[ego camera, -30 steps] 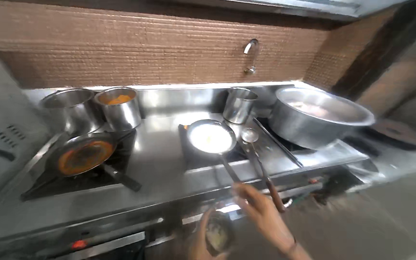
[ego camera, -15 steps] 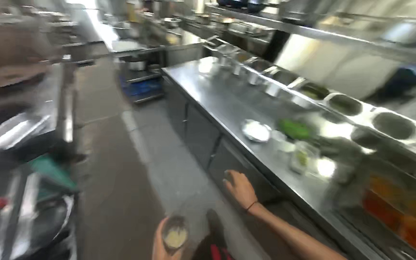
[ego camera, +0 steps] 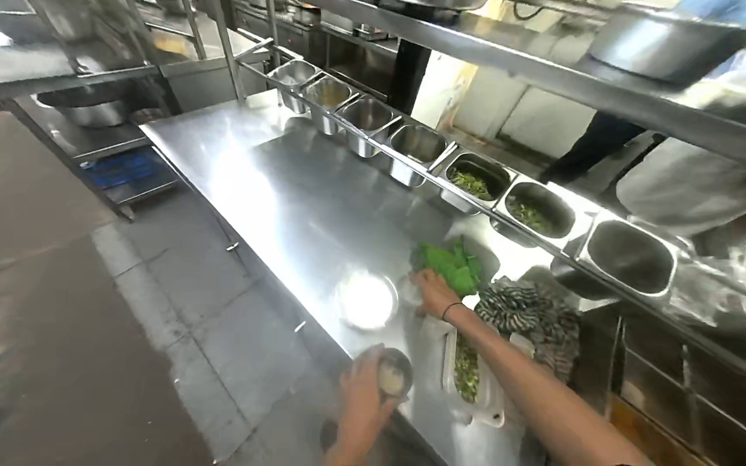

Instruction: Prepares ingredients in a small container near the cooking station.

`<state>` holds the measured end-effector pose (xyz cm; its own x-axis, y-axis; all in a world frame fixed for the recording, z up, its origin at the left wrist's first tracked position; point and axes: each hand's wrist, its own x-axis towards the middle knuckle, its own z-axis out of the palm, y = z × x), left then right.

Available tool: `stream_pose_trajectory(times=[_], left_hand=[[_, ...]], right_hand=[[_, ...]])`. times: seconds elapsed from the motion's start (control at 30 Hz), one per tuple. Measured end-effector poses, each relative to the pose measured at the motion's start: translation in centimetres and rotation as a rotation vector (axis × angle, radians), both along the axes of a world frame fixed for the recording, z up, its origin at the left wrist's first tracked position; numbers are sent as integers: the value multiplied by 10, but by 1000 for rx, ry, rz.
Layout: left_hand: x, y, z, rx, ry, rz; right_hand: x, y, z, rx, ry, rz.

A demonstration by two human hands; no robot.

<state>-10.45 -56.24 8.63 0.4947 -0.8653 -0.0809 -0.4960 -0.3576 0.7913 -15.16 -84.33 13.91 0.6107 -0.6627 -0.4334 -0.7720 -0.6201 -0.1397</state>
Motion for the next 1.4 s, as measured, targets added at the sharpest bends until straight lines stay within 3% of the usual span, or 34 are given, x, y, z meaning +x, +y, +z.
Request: stream_pose_trajectory(times=[0.1,0.2,0.33,0.53,0.7,0.8,1.17,1.4], left_hand=[[-6,-34,-4,86,-118,102],[-11,-34,-11,67,-185,154],[-16,-18,-3,56,-70,182],[-15,-11,11,-93,198,287],[-15,-18,40,-127,365,368],[-18,-21,42,-92,460,430],[-9,-44,26,39,498,398],[-10,-59,36,24,677,437]], right_hand=[[5,-7,7,17,22,-7],[-12,23,35,26,-47,-2],[-46,80,70,129,-79,39],[-61,102,60,213,-101,231],[-53,86,70,401,-47,128],[-42,74,57,468,9,200],[-17,71,30,308,112,214],[-26,69,22,205,48,274]])
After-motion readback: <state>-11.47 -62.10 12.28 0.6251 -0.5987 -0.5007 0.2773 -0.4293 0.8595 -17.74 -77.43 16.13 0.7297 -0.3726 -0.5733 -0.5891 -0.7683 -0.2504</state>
